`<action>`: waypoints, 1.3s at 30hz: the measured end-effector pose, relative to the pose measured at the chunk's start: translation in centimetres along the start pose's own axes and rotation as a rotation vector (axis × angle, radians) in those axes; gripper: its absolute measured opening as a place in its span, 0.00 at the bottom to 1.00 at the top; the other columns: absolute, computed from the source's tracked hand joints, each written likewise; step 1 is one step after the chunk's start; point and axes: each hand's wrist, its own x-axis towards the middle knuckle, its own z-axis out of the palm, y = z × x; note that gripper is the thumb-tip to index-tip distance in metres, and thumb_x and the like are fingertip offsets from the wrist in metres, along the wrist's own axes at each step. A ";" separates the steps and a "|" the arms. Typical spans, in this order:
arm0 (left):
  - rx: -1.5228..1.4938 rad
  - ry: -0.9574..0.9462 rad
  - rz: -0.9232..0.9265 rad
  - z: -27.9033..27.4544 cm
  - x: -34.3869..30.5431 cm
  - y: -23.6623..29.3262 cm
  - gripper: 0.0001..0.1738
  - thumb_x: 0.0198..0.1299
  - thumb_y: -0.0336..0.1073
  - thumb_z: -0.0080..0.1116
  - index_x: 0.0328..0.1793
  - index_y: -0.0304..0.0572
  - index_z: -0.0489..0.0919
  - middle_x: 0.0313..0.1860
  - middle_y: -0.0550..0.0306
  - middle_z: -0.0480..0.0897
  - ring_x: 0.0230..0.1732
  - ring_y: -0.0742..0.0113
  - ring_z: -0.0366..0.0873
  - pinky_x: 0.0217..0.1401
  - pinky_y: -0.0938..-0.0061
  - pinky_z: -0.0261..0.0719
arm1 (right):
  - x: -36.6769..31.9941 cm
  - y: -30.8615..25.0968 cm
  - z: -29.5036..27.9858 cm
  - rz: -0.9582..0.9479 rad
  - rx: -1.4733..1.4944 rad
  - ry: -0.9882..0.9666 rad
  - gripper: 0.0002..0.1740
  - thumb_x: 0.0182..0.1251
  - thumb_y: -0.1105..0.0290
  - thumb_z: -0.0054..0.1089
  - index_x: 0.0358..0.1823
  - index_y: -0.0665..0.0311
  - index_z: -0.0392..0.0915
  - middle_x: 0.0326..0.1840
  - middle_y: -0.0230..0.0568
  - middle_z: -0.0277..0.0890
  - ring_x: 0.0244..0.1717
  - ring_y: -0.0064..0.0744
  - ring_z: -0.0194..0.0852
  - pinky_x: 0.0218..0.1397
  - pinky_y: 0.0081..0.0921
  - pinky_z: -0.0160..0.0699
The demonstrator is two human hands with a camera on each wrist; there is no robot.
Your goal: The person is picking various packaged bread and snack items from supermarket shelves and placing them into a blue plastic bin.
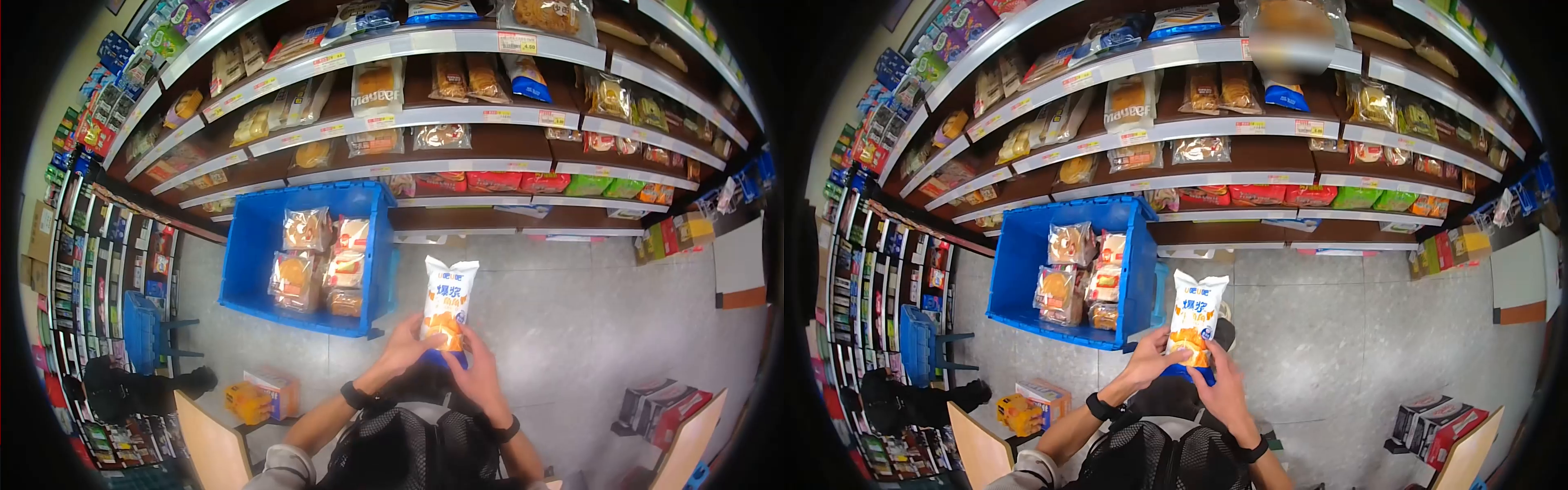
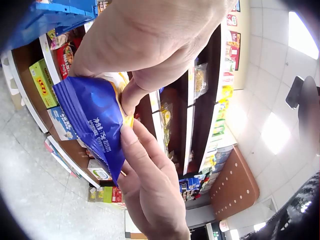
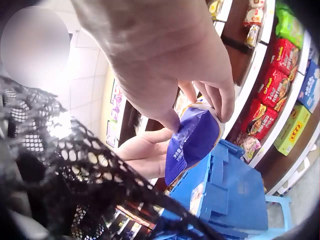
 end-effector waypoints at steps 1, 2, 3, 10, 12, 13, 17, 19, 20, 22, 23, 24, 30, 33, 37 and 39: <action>0.012 0.016 -0.003 -0.8 -0.8 -0.8 0.35 0.54 0.27 0.69 0.68 0.29 0.66 0.59 0.49 0.79 0.59 0.66 0.76 0.63 0.72 0.74 | -0.6 -0.1 0.7 0.005 0.003 -0.031 0.33 0.60 0.68 0.68 0.65 0.67 0.64 0.60 0.59 0.72 0.58 0.57 0.74 0.59 0.40 0.75; 0.023 0.031 -0.007 -1.7 -1.5 -1.5 0.35 0.55 0.26 0.69 0.68 0.29 0.67 0.59 0.50 0.79 0.59 0.66 0.76 0.63 0.72 0.74 | -1.3 -0.2 1.5 0.010 0.006 -0.062 0.33 0.60 0.68 0.68 0.65 0.66 0.64 0.61 0.58 0.72 0.59 0.57 0.73 0.60 0.40 0.74; 0.081 0.057 0.004 -2.3 -2.4 -1.8 0.34 0.55 0.27 0.69 0.67 0.30 0.67 0.59 0.50 0.79 0.58 0.67 0.76 0.63 0.73 0.74 | -2.0 -0.5 2.2 0.006 0.006 -0.066 0.33 0.61 0.67 0.67 0.66 0.65 0.64 0.62 0.57 0.72 0.60 0.57 0.72 0.61 0.40 0.73; 0.124 0.120 0.099 -6.7 -5.1 -1.9 0.36 0.55 0.27 0.69 0.68 0.28 0.65 0.58 0.49 0.79 0.57 0.67 0.77 0.61 0.73 0.75 | -1.8 -3.4 5.3 -0.055 -0.062 -0.142 0.32 0.63 0.66 0.63 0.67 0.66 0.63 0.62 0.60 0.71 0.61 0.59 0.71 0.61 0.42 0.73; 0.036 0.126 0.083 -8.3 -5.3 -1.5 0.37 0.55 0.27 0.69 0.68 0.27 0.63 0.58 0.49 0.79 0.58 0.66 0.77 0.61 0.73 0.76 | -1.1 -3.6 6.7 -0.091 -0.079 -0.170 0.32 0.64 0.66 0.62 0.68 0.66 0.62 0.62 0.61 0.71 0.61 0.60 0.71 0.61 0.41 0.73; 0.034 0.131 0.083 -9.0 -5.4 -1.0 0.37 0.55 0.27 0.69 0.68 0.27 0.63 0.58 0.49 0.79 0.58 0.66 0.77 0.61 0.73 0.76 | -0.6 -3.8 7.4 -0.092 -0.078 -0.176 0.32 0.64 0.66 0.62 0.68 0.66 0.62 0.62 0.61 0.71 0.61 0.60 0.71 0.61 0.41 0.73; -0.019 0.149 0.102 -12.9 -5.3 -0.2 0.32 0.56 0.27 0.67 0.66 0.28 0.67 0.57 0.49 0.78 0.57 0.66 0.76 0.61 0.72 0.75 | 1.2 -4.4 11.1 -0.127 -0.136 -0.199 0.31 0.65 0.65 0.61 0.67 0.69 0.64 0.63 0.62 0.70 0.60 0.60 0.72 0.61 0.41 0.73; -0.019 0.136 0.093 -15.7 -4.3 -0.1 0.35 0.55 0.27 0.69 0.68 0.28 0.64 0.58 0.49 0.79 0.57 0.66 0.77 0.61 0.73 0.76 | 2.6 -5.1 13.3 -0.172 -0.191 -0.193 0.30 0.65 0.65 0.61 0.66 0.70 0.65 0.63 0.62 0.69 0.60 0.60 0.72 0.61 0.42 0.74; -0.005 0.136 0.109 -17.2 -3.6 -0.3 0.35 0.55 0.27 0.68 0.68 0.28 0.64 0.57 0.49 0.79 0.57 0.67 0.77 0.60 0.73 0.76 | 3.5 -5.6 14.4 -0.161 -0.202 -0.241 0.30 0.65 0.64 0.61 0.65 0.71 0.66 0.63 0.63 0.69 0.60 0.61 0.72 0.61 0.42 0.74; -0.005 0.134 0.129 -20.4 -2.1 -0.5 0.35 0.55 0.27 0.68 0.68 0.28 0.65 0.57 0.49 0.79 0.57 0.67 0.77 0.60 0.73 0.76 | 4.8 -6.1 16.9 -0.149 -0.226 -0.296 0.30 0.65 0.64 0.60 0.64 0.73 0.66 0.63 0.64 0.68 0.60 0.61 0.71 0.61 0.42 0.74; 0.016 0.139 0.098 -21.9 -1.1 -0.6 0.34 0.55 0.26 0.68 0.67 0.28 0.65 0.57 0.49 0.79 0.57 0.67 0.77 0.60 0.73 0.76 | 5.4 -5.9 18.2 -0.156 -0.277 -0.350 0.30 0.65 0.64 0.60 0.64 0.73 0.66 0.63 0.64 0.68 0.60 0.62 0.70 0.61 0.43 0.73; 0.037 0.143 0.068 -23.6 0.1 -0.8 0.33 0.56 0.26 0.68 0.67 0.28 0.65 0.57 0.49 0.79 0.57 0.67 0.77 0.60 0.73 0.76 | 6.2 -5.8 19.5 -0.163 -0.329 -0.405 0.30 0.65 0.64 0.60 0.64 0.73 0.66 0.64 0.65 0.67 0.60 0.63 0.70 0.62 0.43 0.73; 0.073 0.046 0.108 -30.5 7.3 -1.6 0.30 0.56 0.31 0.66 0.63 0.28 0.68 0.56 0.47 0.78 0.57 0.64 0.76 0.58 0.70 0.75 | 11.4 -2.9 27.7 -0.059 -0.307 -0.303 0.29 0.64 0.67 0.59 0.62 0.79 0.65 0.62 0.70 0.67 0.57 0.67 0.71 0.60 0.45 0.73; 0.144 0.097 0.080 -32.2 11.1 -3.1 0.31 0.58 0.29 0.66 0.66 0.28 0.66 0.57 0.47 0.79 0.55 0.64 0.78 0.59 0.71 0.76 | 14.5 -2.5 30.2 0.034 -0.328 -0.275 0.26 0.61 0.70 0.59 0.58 0.78 0.65 0.56 0.70 0.70 0.55 0.67 0.71 0.57 0.47 0.74; 0.123 0.045 0.072 -32.8 14.9 -3.0 0.30 0.57 0.32 0.65 0.65 0.31 0.68 0.55 0.48 0.78 0.56 0.63 0.77 0.58 0.70 0.75 | 17.8 -1.5 31.6 0.166 -0.436 -0.282 0.27 0.60 0.70 0.58 0.59 0.75 0.66 0.58 0.69 0.69 0.55 0.68 0.70 0.57 0.48 0.74; 0.128 0.044 0.041 -32.7 16.6 -2.4 0.30 0.57 0.32 0.65 0.64 0.31 0.68 0.55 0.48 0.79 0.56 0.63 0.77 0.58 0.70 0.75 | 18.6 -0.8 32.0 0.216 -0.493 -0.291 0.29 0.61 0.68 0.58 0.62 0.75 0.65 0.60 0.69 0.67 0.57 0.68 0.69 0.59 0.47 0.73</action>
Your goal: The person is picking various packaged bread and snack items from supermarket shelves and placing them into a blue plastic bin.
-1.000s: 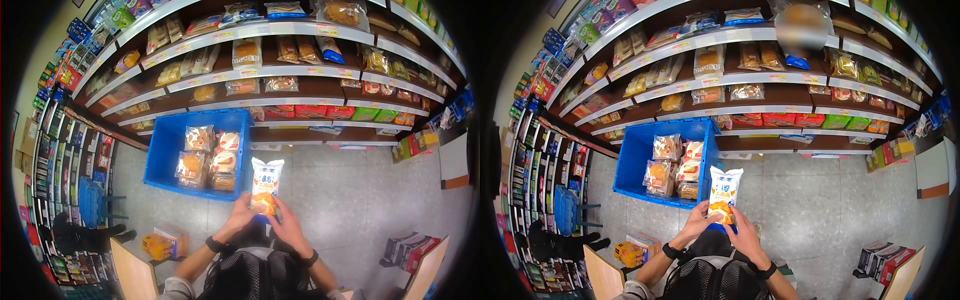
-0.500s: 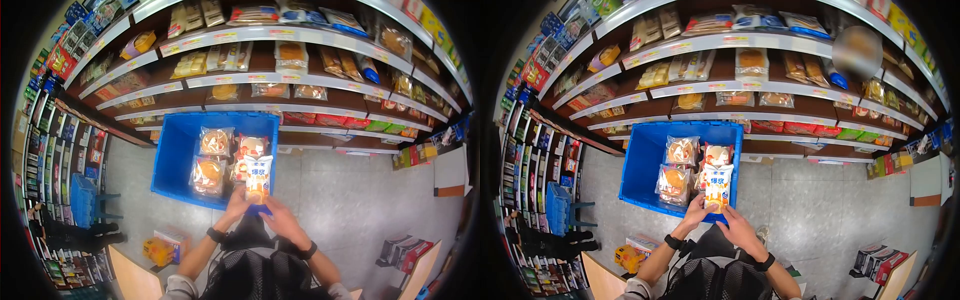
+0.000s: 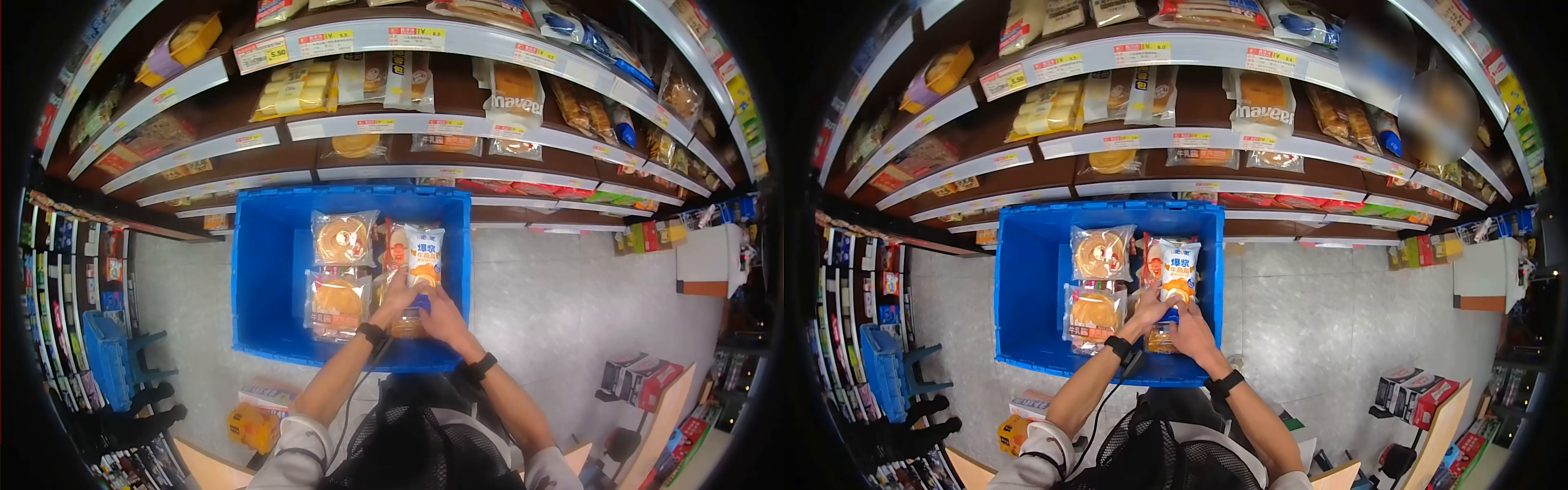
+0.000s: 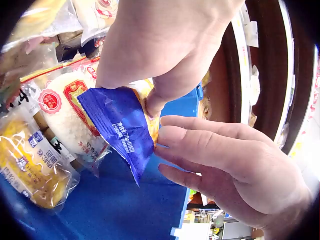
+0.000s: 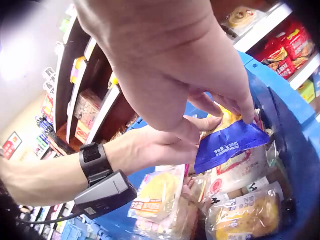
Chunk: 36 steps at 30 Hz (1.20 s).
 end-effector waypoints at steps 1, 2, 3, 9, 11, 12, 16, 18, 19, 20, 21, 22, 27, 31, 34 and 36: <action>0.014 0.010 -0.027 0.2 0.8 0.2 0.30 0.57 0.32 0.65 0.64 0.31 0.68 0.55 0.48 0.79 0.56 0.62 0.77 0.58 0.70 0.74 | 0.5 0.4 0.3 0.003 -0.049 0.034 0.31 0.61 0.68 0.57 0.64 0.75 0.63 0.63 0.69 0.64 0.61 0.67 0.66 0.63 0.46 0.70; 0.005 -0.026 0.000 0.3 1.4 0.4 0.30 0.57 0.35 0.66 0.64 0.31 0.69 0.56 0.46 0.78 0.56 0.61 0.77 0.58 0.70 0.74 | 0.8 0.7 0.6 0.006 -0.098 0.069 0.33 0.61 0.67 0.57 0.66 0.75 0.62 0.67 0.70 0.62 0.64 0.67 0.64 0.67 0.44 0.68; 0.001 -0.041 -0.002 0.5 2.2 -0.1 0.30 0.57 0.35 0.66 0.64 0.31 0.69 0.56 0.46 0.78 0.56 0.61 0.77 0.58 0.70 0.74 | 1.1 0.7 0.4 0.020 -0.104 0.074 0.33 0.61 0.67 0.57 0.66 0.75 0.62 0.67 0.70 0.62 0.64 0.67 0.64 0.67 0.44 0.68; 0.100 -0.003 -0.020 0.3 6.9 -3.4 0.35 0.55 0.42 0.68 0.65 0.30 0.68 0.56 0.43 0.79 0.57 0.58 0.77 0.60 0.68 0.73 | 1.8 0.5 -0.7 0.212 -0.009 -0.011 0.34 0.61 0.66 0.57 0.67 0.76 0.63 0.68 0.72 0.60 0.70 0.61 0.60 0.73 0.41 0.61; 0.210 0.015 0.021 0.3 7.8 -5.1 0.33 0.58 0.39 0.68 0.65 0.30 0.68 0.54 0.47 0.81 0.52 0.64 0.80 0.55 0.72 0.77 | 1.6 1.0 -0.4 0.191 -0.008 0.026 0.32 0.62 0.67 0.56 0.66 0.77 0.64 0.66 0.72 0.63 0.70 0.61 0.60 0.73 0.41 0.61; 0.249 0.039 0.061 0.4 7.9 -5.5 0.32 0.59 0.39 0.67 0.65 0.30 0.69 0.54 0.47 0.81 0.52 0.64 0.80 0.56 0.72 0.77 | 1.6 1.1 -0.4 0.195 -0.001 -0.009 0.34 0.63 0.65 0.56 0.68 0.76 0.62 0.67 0.71 0.61 0.70 0.60 0.61 0.73 0.40 0.61; 0.401 0.124 0.132 0.6 6.7 -3.4 0.33 0.56 0.41 0.69 0.62 0.26 0.71 0.52 0.42 0.82 0.52 0.57 0.81 0.57 0.69 0.76 | 1.5 1.6 -0.1 0.174 0.024 -0.053 0.34 0.64 0.65 0.56 0.69 0.74 0.61 0.68 0.69 0.61 0.70 0.58 0.61 0.73 0.39 0.60; 0.618 0.144 0.050 0.8 4.1 1.3 0.37 0.53 0.44 0.70 0.62 0.23 0.70 0.53 0.36 0.80 0.54 0.51 0.79 0.59 0.65 0.75 | 1.4 1.7 -0.4 0.132 0.013 -0.077 0.33 0.64 0.65 0.55 0.69 0.73 0.62 0.68 0.68 0.62 0.70 0.57 0.61 0.73 0.39 0.60; 0.622 0.142 0.054 0.8 4.2 0.6 0.37 0.53 0.44 0.70 0.62 0.23 0.70 0.53 0.36 0.80 0.54 0.51 0.79 0.59 0.65 0.75 | 1.4 1.9 -0.5 0.131 0.015 -0.073 0.33 0.64 0.65 0.55 0.69 0.73 0.62 0.68 0.68 0.62 0.70 0.57 0.61 0.73 0.39 0.60; 0.558 0.204 0.129 0.8 4.0 -0.1 0.38 0.53 0.44 0.69 0.64 0.24 0.69 0.56 0.34 0.77 0.58 0.45 0.76 0.62 0.62 0.72 | 1.5 2.2 -0.7 0.116 0.066 -0.077 0.33 0.64 0.65 0.55 0.69 0.73 0.62 0.68 0.66 0.63 0.70 0.57 0.61 0.74 0.39 0.59; 0.493 0.266 0.201 0.7 3.8 -1.3 0.39 0.54 0.45 0.68 0.65 0.26 0.67 0.60 0.31 0.74 0.62 0.39 0.72 0.66 0.59 0.69 | 1.4 2.4 -0.9 0.101 0.117 -0.083 0.32 0.64 0.65 0.55 0.68 0.73 0.63 0.68 0.65 0.64 0.70 0.56 0.61 0.74 0.39 0.59; 0.506 0.324 0.339 0.9 2.9 -0.6 0.38 0.57 0.44 0.68 0.66 0.24 0.67 0.59 0.35 0.75 0.60 0.50 0.75 0.62 0.64 0.72 | 1.1 1.9 -1.9 0.048 0.145 -0.048 0.31 0.63 0.65 0.55 0.67 0.73 0.65 0.63 0.64 0.69 0.65 0.57 0.67 0.69 0.41 0.64; 0.328 0.325 0.277 3.0 -2.3 1.2 0.33 0.66 0.40 0.59 0.71 0.28 0.63 0.65 0.38 0.71 0.65 0.56 0.71 0.66 0.66 0.70 | 0.4 1.4 -5.6 0.006 0.247 -0.034 0.27 0.63 0.68 0.56 0.63 0.69 0.69 0.42 0.56 0.82 0.44 0.54 0.82 0.50 0.37 0.79; 0.161 0.361 0.247 6.6 -5.1 2.8 0.32 0.69 0.38 0.55 0.71 0.25 0.60 0.66 0.38 0.69 0.68 0.52 0.68 0.69 0.64 0.68 | -1.1 4.5 -8.1 -0.091 0.387 -0.061 0.26 0.64 0.67 0.56 0.64 0.70 0.69 0.48 0.56 0.81 0.49 0.50 0.82 0.52 0.37 0.79; 0.158 0.392 0.213 12.2 -8.2 7.0 0.29 0.70 0.39 0.53 0.70 0.26 0.62 0.65 0.38 0.70 0.67 0.53 0.70 0.68 0.65 0.69 | -3.1 7.8 -11.4 -0.161 0.383 -0.101 0.27 0.64 0.68 0.57 0.63 0.70 0.69 0.54 0.59 0.78 0.53 0.48 0.81 0.55 0.36 0.79; 0.177 0.407 0.247 15.5 -8.1 6.9 0.28 0.70 0.40 0.52 0.69 0.29 0.64 0.65 0.37 0.72 0.66 0.53 0.71 0.67 0.65 0.70 | -4.7 11.1 -14.2 -0.190 0.436 -0.098 0.26 0.64 0.68 0.57 0.63 0.70 0.69 0.54 0.58 0.78 0.54 0.47 0.80 0.56 0.35 0.79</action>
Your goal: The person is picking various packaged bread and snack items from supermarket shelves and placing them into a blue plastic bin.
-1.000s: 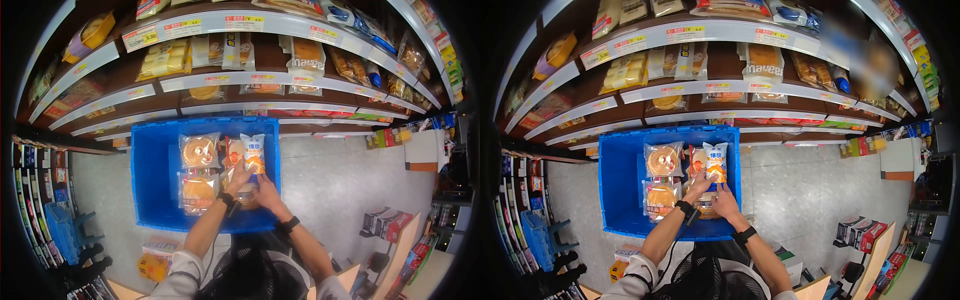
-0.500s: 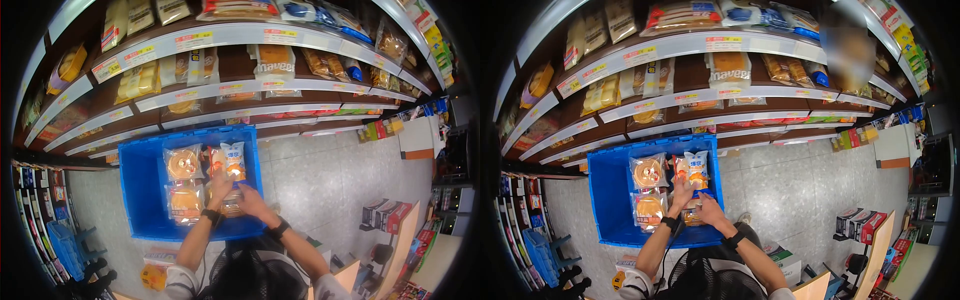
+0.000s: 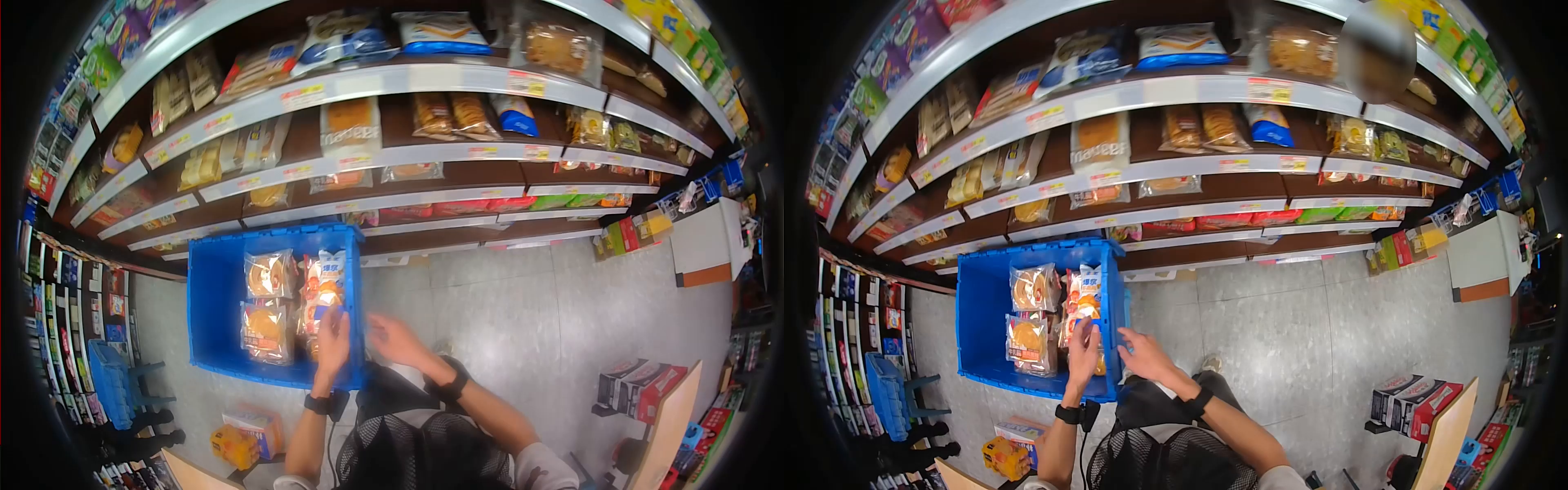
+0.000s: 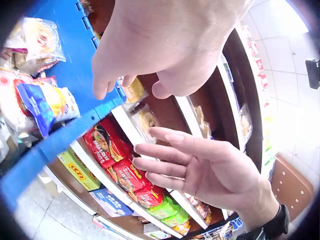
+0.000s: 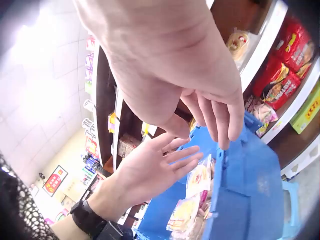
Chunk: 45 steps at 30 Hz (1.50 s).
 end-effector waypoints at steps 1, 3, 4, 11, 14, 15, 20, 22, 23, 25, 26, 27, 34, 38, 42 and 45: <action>0.010 0.001 0.011 1.6 -0.3 0.5 0.28 0.70 0.40 0.52 0.69 0.29 0.64 0.65 0.37 0.72 0.66 0.53 0.71 0.67 0.65 0.70 | -1.3 0.5 -2.0 -0.005 0.052 -0.007 0.26 0.64 0.68 0.57 0.63 0.70 0.70 0.55 0.57 0.78 0.55 0.46 0.80 0.56 0.35 0.79; 0.081 -0.062 0.029 4.8 -1.1 1.1 0.25 0.72 0.41 0.50 0.69 0.34 0.67 0.63 0.45 0.74 0.62 0.59 0.74 0.64 0.69 0.71 | -3.4 1.9 -6.0 0.045 0.024 -0.039 0.26 0.64 0.69 0.57 0.63 0.70 0.70 0.54 0.56 0.79 0.55 0.46 0.80 0.56 0.34 0.78; 0.056 -0.074 0.026 6.4 -1.4 1.2 0.23 0.71 0.38 0.51 0.67 0.35 0.68 0.61 0.47 0.76 0.61 0.61 0.75 0.64 0.70 0.71 | -4.5 3.0 -7.5 0.051 -0.011 0.018 0.25 0.64 0.68 0.57 0.62 0.69 0.71 0.53 0.56 0.79 0.54 0.45 0.81 0.55 0.34 0.79; 0.313 -0.474 0.254 13.0 -2.6 4.2 0.20 0.66 0.32 0.55 0.62 0.34 0.73 0.57 0.45 0.79 0.56 0.57 0.81 0.59 0.67 0.78 | -9.4 6.6 -14.2 0.188 0.008 0.080 0.20 0.64 0.70 0.57 0.56 0.72 0.75 0.48 0.55 0.82 0.49 0.45 0.83 0.54 0.34 0.80; 0.345 -0.506 0.261 13.9 -2.5 6.1 0.19 0.66 0.33 0.56 0.62 0.34 0.73 0.57 0.43 0.79 0.57 0.54 0.80 0.60 0.65 0.77 | -9.0 7.0 -15.1 0.209 0.024 0.108 0.21 0.63 0.70 0.58 0.56 0.71 0.75 0.48 0.55 0.82 0.49 0.43 0.83 0.54 0.33 0.80; 0.328 -0.527 0.248 14.2 -2.2 7.0 0.19 0.66 0.33 0.56 0.61 0.34 0.74 0.57 0.43 0.79 0.57 0.54 0.80 0.61 0.65 0.77 | -8.6 6.3 -15.6 0.202 0.027 0.101 0.21 0.63 0.70 0.58 0.56 0.71 0.75 0.48 0.55 0.82 0.49 0.43 0.83 0.54 0.33 0.80; 0.240 -0.564 0.277 15.5 1.1 11.3 0.19 0.66 0.33 0.56 0.61 0.34 0.74 0.55 0.41 0.80 0.58 0.52 0.79 0.61 0.65 0.77 | -5.8 2.4 -19.0 0.138 0.077 0.174 0.20 0.64 0.71 0.58 0.56 0.71 0.75 0.49 0.55 0.81 0.50 0.43 0.83 0.54 0.33 0.81; 0.222 -0.568 0.318 16.3 3.4 13.4 0.19 0.66 0.32 0.56 0.62 0.34 0.73 0.55 0.41 0.80 0.58 0.52 0.79 0.61 0.65 0.77 | -4.0 0.8 -21.3 0.075 0.048 0.237 0.19 0.64 0.71 0.58 0.56 0.71 0.74 0.49 0.55 0.81 0.51 0.43 0.83 0.54 0.33 0.81; 0.209 -0.565 0.330 16.8 4.8 14.3 0.19 0.66 0.32 0.56 0.62 0.34 0.73 0.55 0.41 0.80 0.58 0.52 0.79 0.61 0.65 0.77 | -2.8 0.1 -22.3 0.016 0.028 0.279 0.19 0.65 0.71 0.58 0.56 0.71 0.74 0.50 0.55 0.81 0.51 0.43 0.83 0.55 0.33 0.81; 0.176 -0.507 0.430 17.3 7.4 16.3 0.20 0.66 0.32 0.56 0.62 0.34 0.73 0.55 0.42 0.80 0.59 0.51 0.79 0.61 0.66 0.76 | -0.3 -1.7 -24.3 -0.029 -0.041 0.307 0.19 0.65 0.71 0.58 0.56 0.72 0.74 0.49 0.55 0.81 0.51 0.43 0.83 0.54 0.33 0.80; 0.176 -0.472 0.511 17.4 8.7 17.5 0.20 0.66 0.32 0.55 0.62 0.33 0.73 0.56 0.42 0.79 0.59 0.51 0.79 0.61 0.66 0.76 | 0.9 -3.0 -25.4 -0.085 -0.036 0.359 0.19 0.65 0.72 0.59 0.56 0.72 0.74 0.50 0.55 0.81 0.51 0.44 0.83 0.54 0.33 0.81; 0.150 -0.442 0.521 17.7 10.0 18.7 0.19 0.66 0.31 0.55 0.62 0.33 0.72 0.58 0.42 0.78 0.59 0.51 0.79 0.61 0.66 0.76 | 2.3 -4.6 -26.6 -0.145 -0.032 0.407 0.19 0.65 0.72 0.59 0.56 0.71 0.74 0.50 0.55 0.80 0.51 0.44 0.83 0.54 0.34 0.81; -0.007 -0.323 0.637 18.8 17.4 25.9 0.21 0.63 0.30 0.55 0.62 0.33 0.72 0.59 0.42 0.76 0.58 0.49 0.77 0.58 0.65 0.77 | 10.9 -12.5 -31.4 -0.291 -0.171 0.613 0.19 0.66 0.73 0.59 0.56 0.74 0.74 0.53 0.54 0.78 0.48 0.41 0.82 0.47 0.28 0.83; 0.018 -0.257 0.700 19.6 20.6 27.8 0.22 0.60 0.30 0.56 0.62 0.35 0.73 0.59 0.37 0.76 0.58 0.40 0.74 0.61 0.59 0.71 | 14.2 -14.4 -32.2 -0.257 -0.226 0.685 0.16 0.63 0.74 0.58 0.51 0.73 0.75 0.52 0.57 0.77 0.48 0.55 0.81 0.50 0.36 0.83; 0.101 -0.261 0.636 20.3 22.3 28.3 0.21 0.60 0.30 0.56 0.60 0.35 0.73 0.55 0.37 0.77 0.57 0.39 0.73 0.61 0.56 0.70 | 16.0 -14.2 -33.3 -0.308 -0.422 0.718 0.13 0.62 0.73 0.58 0.47 0.71 0.77 0.43 0.60 0.80 0.46 0.61 0.79 0.46 0.43 0.80; 0.115 -0.217 0.679 21.8 23.8 27.3 0.16 0.58 0.28 0.56 0.53 0.33 0.75 0.43 0.40 0.80 0.43 0.45 0.77 0.48 0.58 0.75 | 16.7 -13.5 -33.7 -0.379 -0.428 0.696 0.10 0.61 0.75 0.57 0.43 0.71 0.78 0.36 0.56 0.81 0.40 0.59 0.80 0.42 0.40 0.80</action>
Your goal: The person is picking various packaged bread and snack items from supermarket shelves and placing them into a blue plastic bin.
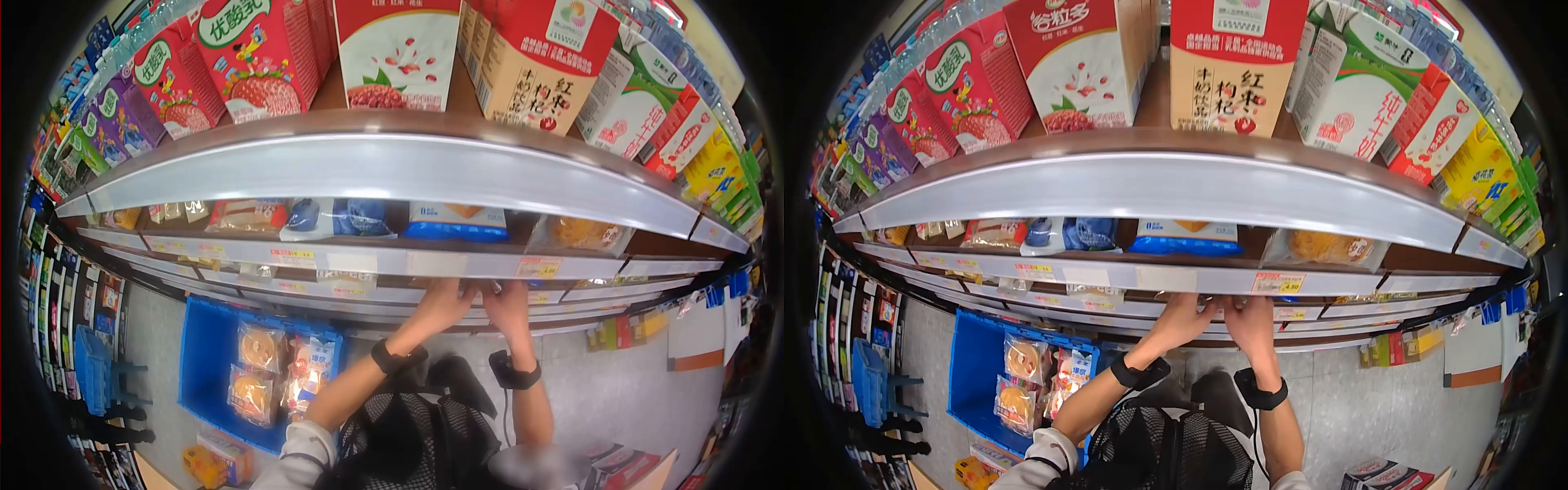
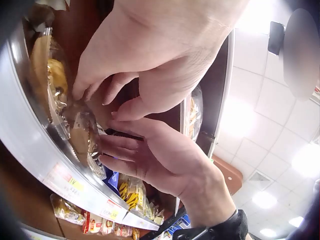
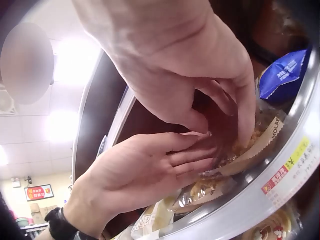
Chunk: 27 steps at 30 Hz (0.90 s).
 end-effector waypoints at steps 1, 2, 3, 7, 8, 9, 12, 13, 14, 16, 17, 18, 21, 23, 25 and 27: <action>0.056 -0.009 0.040 0.5 0.2 -0.9 0.16 0.58 0.28 0.56 0.53 0.33 0.75 0.42 0.41 0.80 0.42 0.46 0.78 0.46 0.58 0.75 | 0.4 -0.2 -0.2 0.020 0.044 -0.047 0.10 0.61 0.76 0.56 0.43 0.71 0.78 0.35 0.55 0.81 0.38 0.54 0.81 0.40 0.38 0.80; 0.113 -0.019 0.078 0.8 0.2 -1.8 0.16 0.58 0.27 0.56 0.53 0.33 0.75 0.42 0.41 0.80 0.41 0.46 0.78 0.45 0.59 0.75 | 0.8 -0.4 -0.4 0.042 0.089 -0.095 0.10 0.61 0.77 0.56 0.43 0.72 0.78 0.34 0.53 0.81 0.36 0.50 0.82 0.37 0.35 0.81; -0.003 -0.064 -0.005 0.5 0.5 -1.1 0.17 0.57 0.27 0.55 0.53 0.33 0.75 0.41 0.40 0.80 0.41 0.46 0.78 0.46 0.58 0.75 | 0.9 -0.1 -0.1 -0.023 0.083 -0.074 0.10 0.60 0.79 0.54 0.43 0.72 0.77 0.33 0.50 0.80 0.35 0.42 0.82 0.33 0.30 0.81; 0.028 -0.101 -0.008 0.3 1.3 -0.8 0.15 0.59 0.29 0.54 0.52 0.33 0.76 0.40 0.39 0.80 0.41 0.44 0.79 0.46 0.58 0.75 | 1.1 2.3 0.4 0.011 0.028 -0.182 0.13 0.58 0.78 0.57 0.45 0.70 0.78 0.38 0.51 0.81 0.41 0.49 0.81 0.45 0.36 0.79; -0.007 -0.176 -0.067 0.0 1.5 -0.7 0.15 0.60 0.30 0.53 0.52 0.33 0.76 0.40 0.39 0.81 0.42 0.44 0.79 0.47 0.59 0.75 | 0.8 3.4 0.9 0.037 0.079 -0.169 0.14 0.57 0.78 0.58 0.46 0.69 0.78 0.39 0.51 0.81 0.42 0.51 0.81 0.47 0.37 0.78; -0.043 -0.253 -0.125 -0.1 1.5 -0.6 0.15 0.61 0.30 0.52 0.52 0.33 0.77 0.40 0.39 0.81 0.43 0.43 0.79 0.48 0.59 0.76 | 0.5 4.3 1.4 0.066 0.130 -0.155 0.15 0.56 0.78 0.59 0.46 0.68 0.79 0.40 0.51 0.81 0.43 0.52 0.80 0.50 0.38 0.77; 0.003 -0.269 -0.106 0.5 1.7 -1.3 0.15 0.64 0.33 0.51 0.53 0.34 0.77 0.40 0.44 0.83 0.44 0.46 0.81 0.49 0.60 0.76 | 0.3 5.8 2.3 0.055 0.058 -0.101 0.15 0.55 0.78 0.58 0.47 0.68 0.79 0.41 0.52 0.81 0.45 0.53 0.80 0.50 0.39 0.77; 0.003 -0.277 -0.100 1.0 1.8 -1.8 0.15 0.64 0.33 0.51 0.53 0.34 0.77 0.40 0.44 0.83 0.44 0.46 0.81 0.49 0.60 0.76 | 0.2 5.9 2.2 0.060 0.056 -0.092 0.15 0.55 0.78 0.58 0.47 0.68 0.79 0.41 0.52 0.81 0.45 0.53 0.80 0.50 0.39 0.77; -0.100 -0.264 -0.180 1.5 1.8 -2.4 0.15 0.65 0.36 0.52 0.54 0.34 0.77 0.41 0.46 0.83 0.45 0.51 0.81 0.49 0.60 0.76 | 0.3 5.9 2.1 -0.005 0.020 -0.077 0.15 0.55 0.78 0.59 0.47 0.68 0.79 0.42 0.52 0.81 0.46 0.53 0.80 0.51 0.39 0.76; -0.200 -0.254 -0.259 1.1 1.8 -1.9 0.16 0.66 0.38 0.53 0.54 0.34 0.77 0.42 0.48 0.84 0.46 0.56 0.82 0.49 0.61 0.76 | 0.2 5.9 2.0 -0.067 -0.016 -0.058 0.15 0.55 0.78 0.59 0.47 0.68 0.79 0.42 0.52 0.81 0.46 0.53 0.80 0.51 0.39 0.76; -0.140 -0.200 -0.194 0.9 1.8 -1.7 0.16 0.66 0.38 0.54 0.54 0.34 0.77 0.41 0.50 0.84 0.44 0.61 0.81 0.47 0.64 0.76 | 0.1 5.9 2.0 -0.041 0.044 -0.059 0.14 0.56 0.78 0.59 0.46 0.68 0.79 0.42 0.52 0.81 0.46 0.52 0.81 0.51 0.39 0.77; -0.082 -0.145 -0.129 0.4 1.7 -1.1 0.16 0.67 0.39 0.54 0.54 0.34 0.78 0.40 0.52 0.84 0.42 0.67 0.80 0.45 0.67 0.76 | 0.1 5.8 2.1 -0.015 0.104 -0.061 0.14 0.57 0.77 0.59 0.46 0.68 0.79 0.42 0.52 0.82 0.46 0.52 0.81 0.50 0.39 0.77; -0.224 -0.095 -0.143 -0.3 1.4 -0.4 0.11 0.65 0.37 0.57 0.45 0.35 0.78 0.30 0.60 0.77 0.34 0.74 0.72 0.38 0.74 0.72 | -0.3 2.1 1.1 0.366 0.333 -0.058 0.13 0.58 0.77 0.59 0.46 0.69 0.78 0.39 0.52 0.82 0.44 0.48 0.83 0.47 0.37 0.79; -0.331 -0.089 -0.194 -1.6 1.0 1.9 0.09 0.65 0.36 0.58 0.40 0.36 0.76 0.28 0.63 0.72 0.32 0.75 0.68 0.36 0.75 0.70 | -0.9 1.7 1.2 0.317 0.188 0.020 0.13 0.59 0.77 0.60 0.46 0.70 0.78 0.38 0.51 0.83 0.43 0.46 0.84 0.46 0.35 0.79; -0.458 -0.066 -0.242 -2.3 0.6 2.8 0.12 0.64 0.34 0.59 0.31 0.38 0.70 0.23 0.70 0.60 0.29 0.78 0.60 0.33 0.77 0.66 | -1.8 1.4 1.2 0.264 0.039 0.088 0.12 0.60 0.77 0.61 0.46 0.71 0.77 0.38 0.50 0.83 0.43 0.44 0.85 0.45 0.33 0.79; -0.523 -0.057 -0.229 -1.9 -0.2 1.7 0.07 0.63 0.33 0.60 0.41 0.36 0.77 0.28 0.68 0.69 0.31 0.80 0.64 0.35 0.79 0.67 | -2.8 1.0 1.1 0.289 0.175 0.127 0.18 0.61 0.74 0.62 0.53 0.72 0.74 0.43 0.48 0.83 0.46 0.39 0.83 0.46 0.32 0.79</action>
